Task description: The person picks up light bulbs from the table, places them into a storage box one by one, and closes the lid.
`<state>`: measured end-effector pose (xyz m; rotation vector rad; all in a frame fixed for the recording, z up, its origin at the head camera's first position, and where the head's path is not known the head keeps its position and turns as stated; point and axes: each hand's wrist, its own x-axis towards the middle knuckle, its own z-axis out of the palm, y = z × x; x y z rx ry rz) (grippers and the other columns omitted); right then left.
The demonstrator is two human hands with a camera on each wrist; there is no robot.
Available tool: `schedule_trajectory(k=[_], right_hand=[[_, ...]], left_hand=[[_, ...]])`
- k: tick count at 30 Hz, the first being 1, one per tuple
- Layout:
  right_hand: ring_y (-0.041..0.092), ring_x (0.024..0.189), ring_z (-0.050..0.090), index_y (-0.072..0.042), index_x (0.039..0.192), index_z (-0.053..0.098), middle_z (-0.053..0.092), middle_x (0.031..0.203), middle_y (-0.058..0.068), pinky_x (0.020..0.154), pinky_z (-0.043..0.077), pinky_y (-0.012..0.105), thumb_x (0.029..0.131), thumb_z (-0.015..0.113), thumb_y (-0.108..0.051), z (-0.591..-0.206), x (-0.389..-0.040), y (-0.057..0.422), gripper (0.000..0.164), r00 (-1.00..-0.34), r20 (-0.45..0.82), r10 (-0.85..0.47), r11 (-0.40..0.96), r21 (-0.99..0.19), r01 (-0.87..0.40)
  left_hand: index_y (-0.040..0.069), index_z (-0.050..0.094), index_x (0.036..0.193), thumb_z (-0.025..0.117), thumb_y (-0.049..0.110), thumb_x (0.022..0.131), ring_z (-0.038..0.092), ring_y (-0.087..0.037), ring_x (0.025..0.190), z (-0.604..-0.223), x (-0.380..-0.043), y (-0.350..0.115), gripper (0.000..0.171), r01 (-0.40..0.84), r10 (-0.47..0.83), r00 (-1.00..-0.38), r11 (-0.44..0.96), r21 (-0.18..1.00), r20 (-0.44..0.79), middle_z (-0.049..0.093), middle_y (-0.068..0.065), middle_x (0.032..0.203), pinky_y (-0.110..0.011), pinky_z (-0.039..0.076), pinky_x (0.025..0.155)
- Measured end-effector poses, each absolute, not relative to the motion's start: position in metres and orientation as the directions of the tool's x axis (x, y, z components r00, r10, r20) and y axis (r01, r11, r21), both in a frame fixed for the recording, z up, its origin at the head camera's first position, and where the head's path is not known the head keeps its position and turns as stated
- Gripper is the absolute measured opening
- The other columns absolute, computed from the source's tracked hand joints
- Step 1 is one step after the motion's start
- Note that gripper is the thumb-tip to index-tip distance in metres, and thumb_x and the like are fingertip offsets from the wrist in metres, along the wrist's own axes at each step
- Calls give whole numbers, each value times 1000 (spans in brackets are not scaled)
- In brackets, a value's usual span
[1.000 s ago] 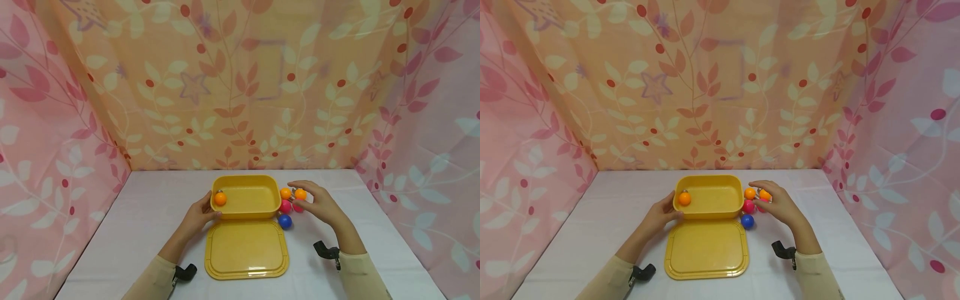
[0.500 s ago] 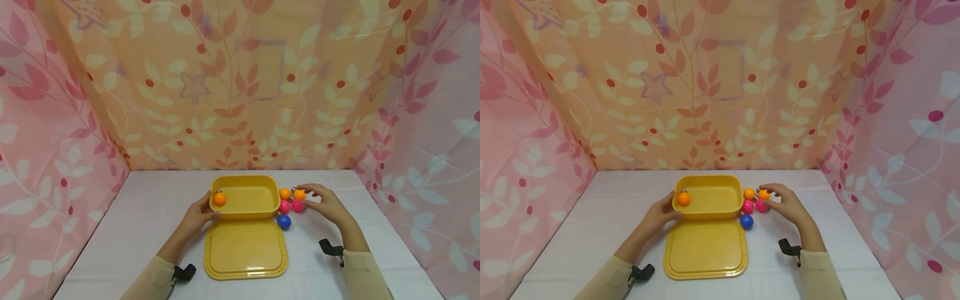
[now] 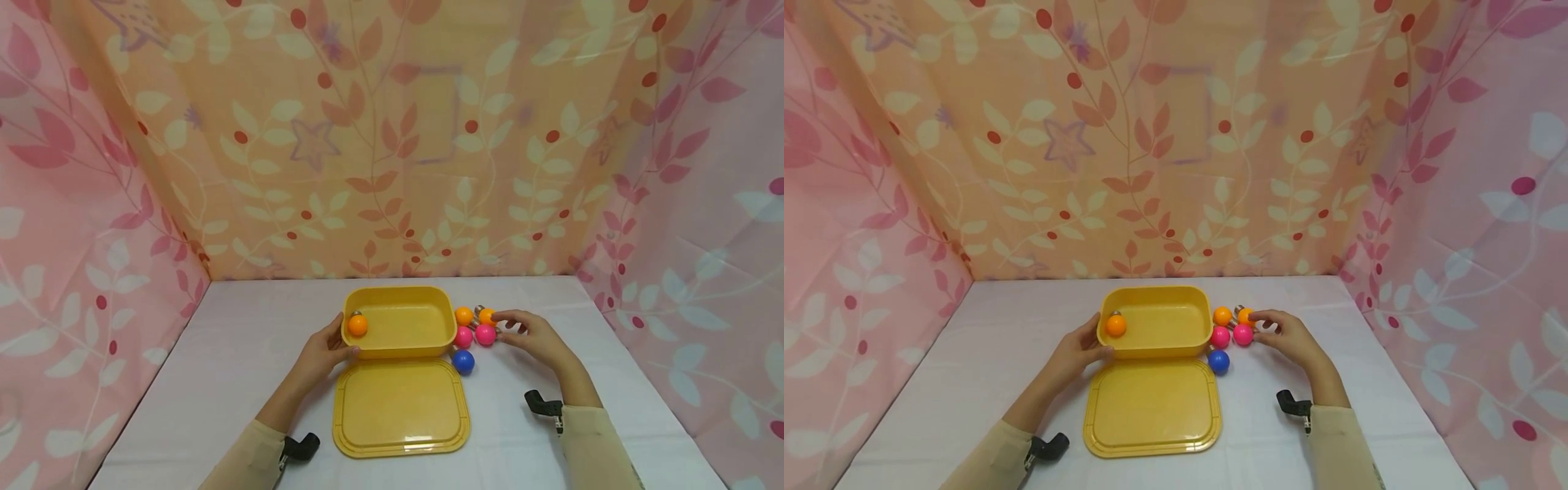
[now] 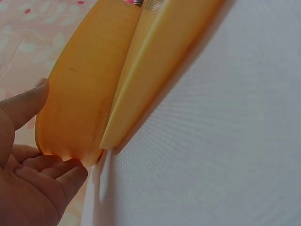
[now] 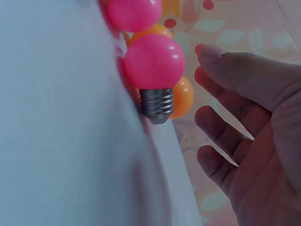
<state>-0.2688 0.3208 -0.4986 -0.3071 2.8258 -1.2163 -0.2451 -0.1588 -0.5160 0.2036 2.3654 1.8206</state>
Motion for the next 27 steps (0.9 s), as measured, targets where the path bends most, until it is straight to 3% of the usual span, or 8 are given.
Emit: schedule_trajectory(k=[6,17,27], right_hand=[[27,107,54,-21,130,70,68,123,5,85,51,34,90,80,-30,-511,-272,325,42,-983,4,-186,666,-734,-129],[26,96,55,-21,133,68,65,108,7,73,55,30,88,82,-33,-522,-274,328,48,-985,-104,-138,675,-737,-17],[24,96,54,-15,129,69,64,104,5,80,52,29,87,84,-30,-533,-278,327,47,-987,-108,-122,680,-733,-4]], left_hand=[[11,23,164,84,24,87,38,-24,149,-515,-244,-159,98,20,203,-979,246,969,-31,27,-7,168,-36,37,117],[11,22,164,84,24,87,37,-23,150,-517,-245,-159,99,17,206,-978,240,971,-34,25,-8,169,-35,37,117],[12,22,164,83,25,88,37,-23,150,-519,-246,-160,99,19,202,-979,252,968,-34,25,-7,169,-36,36,118]])
